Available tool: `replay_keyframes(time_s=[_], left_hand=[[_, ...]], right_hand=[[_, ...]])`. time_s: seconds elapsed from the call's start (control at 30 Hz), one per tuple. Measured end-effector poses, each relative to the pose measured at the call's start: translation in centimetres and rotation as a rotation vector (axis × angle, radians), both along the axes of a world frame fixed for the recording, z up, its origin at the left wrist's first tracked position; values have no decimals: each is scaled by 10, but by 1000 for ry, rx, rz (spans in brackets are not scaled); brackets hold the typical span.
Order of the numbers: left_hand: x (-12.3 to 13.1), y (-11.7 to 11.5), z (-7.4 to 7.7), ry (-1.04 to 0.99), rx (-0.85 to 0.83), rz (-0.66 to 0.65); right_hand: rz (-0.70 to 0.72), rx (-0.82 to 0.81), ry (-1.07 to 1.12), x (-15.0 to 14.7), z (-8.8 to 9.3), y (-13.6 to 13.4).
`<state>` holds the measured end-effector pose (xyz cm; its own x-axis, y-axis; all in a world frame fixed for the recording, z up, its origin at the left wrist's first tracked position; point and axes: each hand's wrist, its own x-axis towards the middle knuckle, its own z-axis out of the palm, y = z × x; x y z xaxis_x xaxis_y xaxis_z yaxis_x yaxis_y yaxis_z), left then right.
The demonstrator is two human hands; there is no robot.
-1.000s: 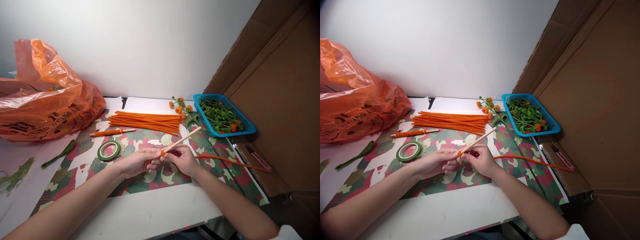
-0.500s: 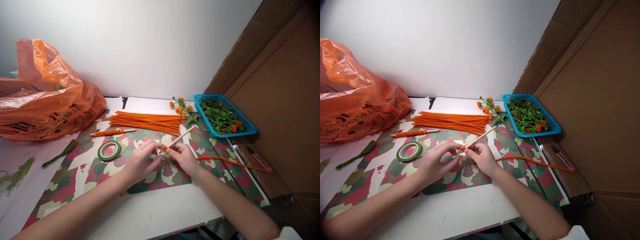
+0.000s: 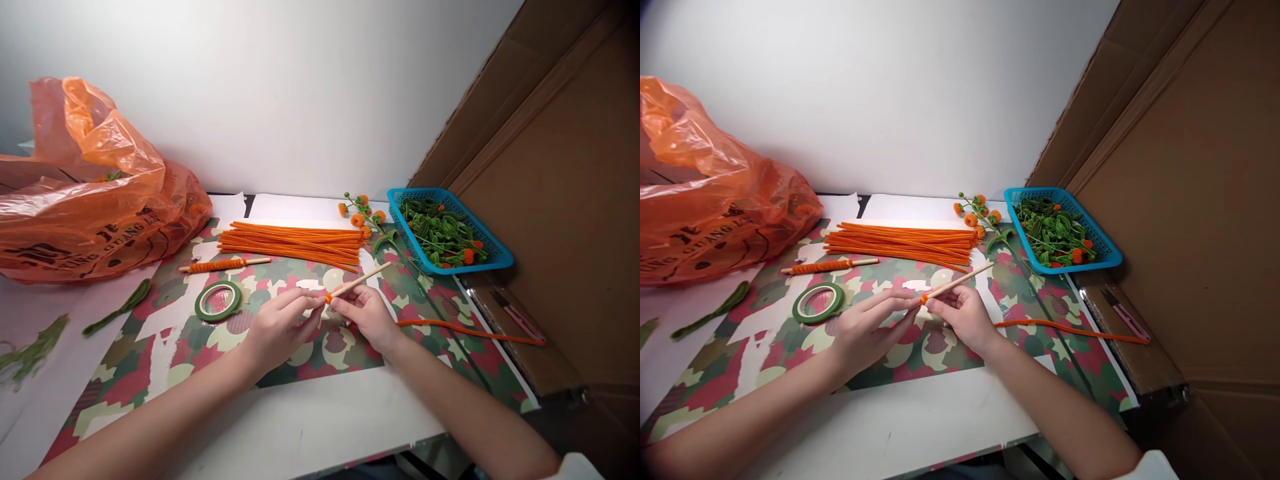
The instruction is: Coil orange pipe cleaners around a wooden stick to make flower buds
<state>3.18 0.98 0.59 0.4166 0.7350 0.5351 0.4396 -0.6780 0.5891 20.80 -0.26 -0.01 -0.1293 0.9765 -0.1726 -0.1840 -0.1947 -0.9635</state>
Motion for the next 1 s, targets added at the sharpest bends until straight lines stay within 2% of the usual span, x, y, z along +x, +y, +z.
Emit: replay_keyframes(time_s=[0.13,0.23,0.47,0.67,0.83,1.0], left_hand=[[2,0,0,-62,199,-2],[3,0,-2,-105,264,-10],[4,0,-4,-82,258,-27],[4,-1,-11,-55,240,-26],[3,-3,-15,-34,222,-43],[1,-5,-16,4,107,-32]], right_hand=[[38,-14,5,2,0,1],[45,-17,6,2,1,1],[47,-28,-1,-1,2,-1],[59,-39,2,-2,-4,-2],[76,-3,-26,-2,-7,-3],[62,107,-40,-2,-8,-3]])
